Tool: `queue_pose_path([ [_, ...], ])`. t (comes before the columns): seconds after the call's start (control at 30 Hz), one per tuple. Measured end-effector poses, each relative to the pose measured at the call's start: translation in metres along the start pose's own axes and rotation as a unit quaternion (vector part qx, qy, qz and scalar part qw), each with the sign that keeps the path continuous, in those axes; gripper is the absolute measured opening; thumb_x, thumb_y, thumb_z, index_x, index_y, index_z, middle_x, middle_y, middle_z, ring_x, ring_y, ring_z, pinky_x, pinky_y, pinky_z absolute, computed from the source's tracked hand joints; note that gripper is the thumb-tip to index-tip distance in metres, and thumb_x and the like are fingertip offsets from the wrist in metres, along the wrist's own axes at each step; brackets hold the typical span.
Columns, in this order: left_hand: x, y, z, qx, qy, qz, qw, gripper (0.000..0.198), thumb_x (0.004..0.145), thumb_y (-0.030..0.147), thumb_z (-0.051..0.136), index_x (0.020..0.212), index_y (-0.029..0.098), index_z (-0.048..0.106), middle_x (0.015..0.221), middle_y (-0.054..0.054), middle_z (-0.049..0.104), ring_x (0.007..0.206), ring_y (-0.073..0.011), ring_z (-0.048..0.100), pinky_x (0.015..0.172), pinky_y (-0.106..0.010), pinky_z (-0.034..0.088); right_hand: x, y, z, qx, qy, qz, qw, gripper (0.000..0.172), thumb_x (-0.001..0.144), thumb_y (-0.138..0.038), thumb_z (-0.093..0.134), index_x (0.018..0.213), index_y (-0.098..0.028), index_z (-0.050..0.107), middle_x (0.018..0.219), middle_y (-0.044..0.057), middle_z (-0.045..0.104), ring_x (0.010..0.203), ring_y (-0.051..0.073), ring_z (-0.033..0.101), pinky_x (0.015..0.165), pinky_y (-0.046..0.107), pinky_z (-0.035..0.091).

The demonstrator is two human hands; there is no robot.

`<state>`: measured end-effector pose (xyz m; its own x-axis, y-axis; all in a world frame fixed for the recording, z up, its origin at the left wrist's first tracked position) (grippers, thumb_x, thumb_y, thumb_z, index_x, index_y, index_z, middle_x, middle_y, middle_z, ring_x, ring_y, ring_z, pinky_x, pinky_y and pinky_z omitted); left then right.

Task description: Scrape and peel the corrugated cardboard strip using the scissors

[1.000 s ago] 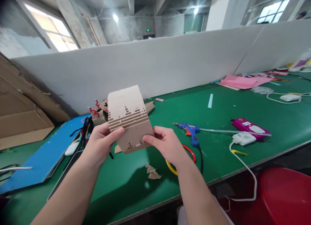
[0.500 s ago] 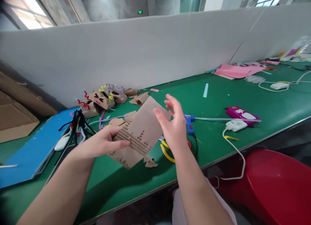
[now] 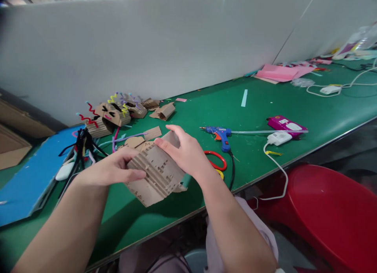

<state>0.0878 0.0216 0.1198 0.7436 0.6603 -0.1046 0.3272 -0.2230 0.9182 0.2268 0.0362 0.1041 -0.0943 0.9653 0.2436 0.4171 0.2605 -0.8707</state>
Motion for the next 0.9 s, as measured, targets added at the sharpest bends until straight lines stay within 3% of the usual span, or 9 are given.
queue_pose_path([
  [0.13,0.006,-0.003,0.013,0.017,-0.071,-0.022,0.997,0.018,0.072,0.027,0.066,0.084,0.017,0.074,0.078,-0.005,0.073,0.072,-0.0225,0.068,0.063,-0.028,0.056,0.002,-0.004,-0.014,-0.037,0.129,-0.06,0.989,0.045,0.081,-0.052,0.051,0.116,-0.025,0.053,0.118,0.006,0.059,0.107,0.023,0.053,0.086,0.038,0.043],
  [0.23,0.008,-0.001,0.001,0.012,-0.005,0.011,1.0,0.016,0.075,0.026,0.065,0.083,0.016,0.073,0.086,-0.005,0.074,0.078,-0.02,0.068,0.069,-0.026,0.055,-0.008,-0.007,-0.042,-0.074,0.299,-0.092,0.947,0.03,0.081,-0.046,0.053,0.094,-0.02,0.061,0.098,0.006,0.064,0.094,0.02,0.055,0.082,0.036,0.043],
  [0.3,0.004,-0.003,-0.012,-0.012,0.071,0.02,0.997,0.015,0.075,0.026,0.066,0.083,0.016,0.073,0.088,-0.004,0.074,0.078,-0.0186,0.068,0.069,-0.024,0.055,-0.014,-0.001,-0.055,-0.043,0.352,-0.055,0.933,0.031,0.08,-0.048,0.053,0.07,-0.019,0.058,0.073,0.002,0.06,0.074,0.016,0.055,0.07,0.032,0.043],
  [0.37,-0.001,-0.007,-0.023,-0.036,0.133,0.011,0.99,0.014,0.074,0.027,0.068,0.082,0.017,0.073,0.084,-0.002,0.074,0.071,-0.0166,0.068,0.062,-0.021,0.055,-0.01,0.008,-0.048,0.061,0.276,-0.005,0.959,0.044,0.08,-0.055,0.049,0.056,-0.019,0.052,0.056,0.0,0.052,0.058,0.013,0.05,0.057,0.028,0.039],
  [0.43,-0.005,-0.01,-0.028,-0.049,0.167,0.008,0.985,0.012,0.073,0.027,0.069,0.079,0.018,0.073,0.079,-0.001,0.074,0.065,-0.0149,0.068,0.057,-0.02,0.054,-0.005,0.011,-0.023,0.194,0.113,0.034,0.974,0.051,0.079,-0.06,0.046,0.051,-0.019,0.05,0.05,-0.002,0.048,0.049,0.01,0.045,0.049,0.026,0.034],
  [0.53,-0.006,-0.006,-0.028,-0.041,0.172,0.036,0.984,0.009,0.074,0.025,0.068,0.08,0.02,0.074,0.079,0.001,0.074,0.064,-0.0132,0.068,0.059,-0.019,0.054,-0.009,0.006,0.008,0.332,-0.036,0.084,0.939,0.046,0.073,-0.056,0.058,0.05,-0.017,0.05,0.047,-0.004,0.045,0.044,0.006,0.039,0.043,0.023,0.028],
  [0.8,-0.009,0.025,-0.025,0.082,0.146,0.176,0.97,0.007,0.074,0.02,0.067,0.076,0.018,0.073,0.074,0.0,0.074,0.065,-0.0146,0.067,0.064,-0.022,0.056,-0.02,0.003,0.054,0.531,-0.156,0.21,0.806,0.033,0.068,-0.048,0.065,0.065,-0.016,0.058,0.049,-0.006,0.048,0.038,0.004,0.038,0.036,0.018,0.028],
  [0.87,-0.011,0.026,-0.025,0.116,0.119,0.168,0.972,0.008,0.075,0.02,0.066,0.076,0.017,0.073,0.077,-0.001,0.074,0.07,-0.0162,0.068,0.07,-0.025,0.056,-0.02,0.007,0.057,0.514,-0.16,0.21,0.816,0.037,0.07,-0.052,0.061,0.065,-0.016,0.057,0.049,-0.005,0.048,0.037,0.005,0.039,0.036,0.019,0.03],
  [0.9,-0.012,0.024,-0.026,0.128,0.108,0.155,0.974,0.009,0.075,0.02,0.065,0.078,0.017,0.073,0.081,-0.002,0.074,0.074,-0.0169,0.068,0.074,-0.025,0.055,-0.018,0.011,0.053,0.478,-0.148,0.197,0.843,0.04,0.073,-0.055,0.056,0.064,-0.016,0.056,0.049,-0.004,0.049,0.038,0.006,0.04,0.037,0.02,0.032],
])
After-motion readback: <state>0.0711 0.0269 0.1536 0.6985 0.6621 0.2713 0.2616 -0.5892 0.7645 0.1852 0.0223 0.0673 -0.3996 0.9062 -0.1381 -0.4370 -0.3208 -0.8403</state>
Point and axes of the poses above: each hand's wrist, its own x-axis towards the middle knuckle, its own z-axis out of the palm, y = z × x, the point moved 7 cm from there along x, towards the middle knuckle
